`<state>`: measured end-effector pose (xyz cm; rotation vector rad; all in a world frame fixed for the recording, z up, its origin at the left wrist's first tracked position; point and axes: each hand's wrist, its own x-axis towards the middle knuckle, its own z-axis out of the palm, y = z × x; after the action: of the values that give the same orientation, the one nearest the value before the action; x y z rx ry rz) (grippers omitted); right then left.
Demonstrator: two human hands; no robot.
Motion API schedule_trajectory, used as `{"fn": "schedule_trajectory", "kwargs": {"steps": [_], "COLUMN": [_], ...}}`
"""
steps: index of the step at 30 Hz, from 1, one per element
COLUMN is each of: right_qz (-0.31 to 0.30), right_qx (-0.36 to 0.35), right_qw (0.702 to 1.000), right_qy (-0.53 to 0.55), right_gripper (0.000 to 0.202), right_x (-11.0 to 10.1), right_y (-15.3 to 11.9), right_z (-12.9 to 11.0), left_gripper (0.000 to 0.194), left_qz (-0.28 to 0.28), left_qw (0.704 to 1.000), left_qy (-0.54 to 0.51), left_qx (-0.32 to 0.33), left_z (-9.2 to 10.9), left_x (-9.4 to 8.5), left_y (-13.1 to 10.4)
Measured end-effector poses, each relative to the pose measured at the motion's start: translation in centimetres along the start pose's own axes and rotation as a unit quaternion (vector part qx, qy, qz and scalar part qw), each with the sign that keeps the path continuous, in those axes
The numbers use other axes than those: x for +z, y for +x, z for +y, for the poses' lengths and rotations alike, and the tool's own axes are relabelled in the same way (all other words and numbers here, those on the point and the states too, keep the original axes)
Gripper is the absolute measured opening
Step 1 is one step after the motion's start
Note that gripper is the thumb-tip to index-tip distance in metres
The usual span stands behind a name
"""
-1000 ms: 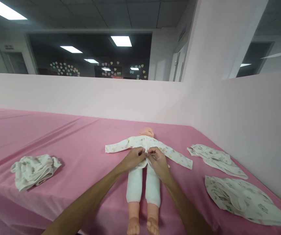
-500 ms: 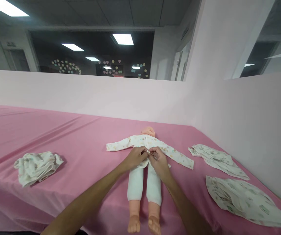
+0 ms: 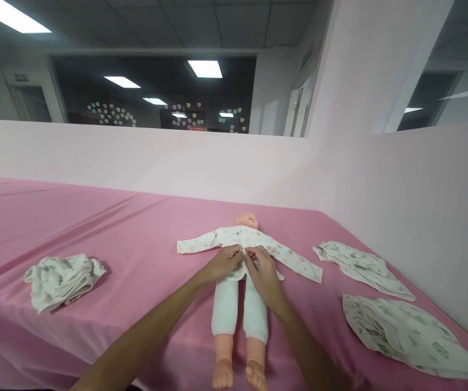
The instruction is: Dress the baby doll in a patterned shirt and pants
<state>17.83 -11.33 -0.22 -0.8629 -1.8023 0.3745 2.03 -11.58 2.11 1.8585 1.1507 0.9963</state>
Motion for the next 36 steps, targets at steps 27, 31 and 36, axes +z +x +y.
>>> {"fn": "schedule_trajectory", "kwargs": {"steps": [27,31,36], "right_qz": [0.048,0.051,0.153], "right_qx": [-0.017,-0.04,0.042], "right_qw": [0.997,0.996,0.986], "right_qy": [-0.057,-0.059,-0.051], "right_gripper": [0.013,0.016,0.019], "right_x": [0.4,0.3,-0.5], "right_y": [-0.6,-0.7,-0.3], "right_z": [-0.3,-0.9,0.7], "left_gripper": [0.013,0.013,0.019], "left_qz": [0.093,0.131,0.276], "left_qw": [0.995,0.991,0.958], "left_qy": [-0.038,0.001,0.076], "left_qx": [0.028,0.035,-0.035], "left_z": [0.1,0.1,-1.7], "left_x": [1.0,1.2,-0.4], "left_y": [-0.3,-0.4,0.7]}}
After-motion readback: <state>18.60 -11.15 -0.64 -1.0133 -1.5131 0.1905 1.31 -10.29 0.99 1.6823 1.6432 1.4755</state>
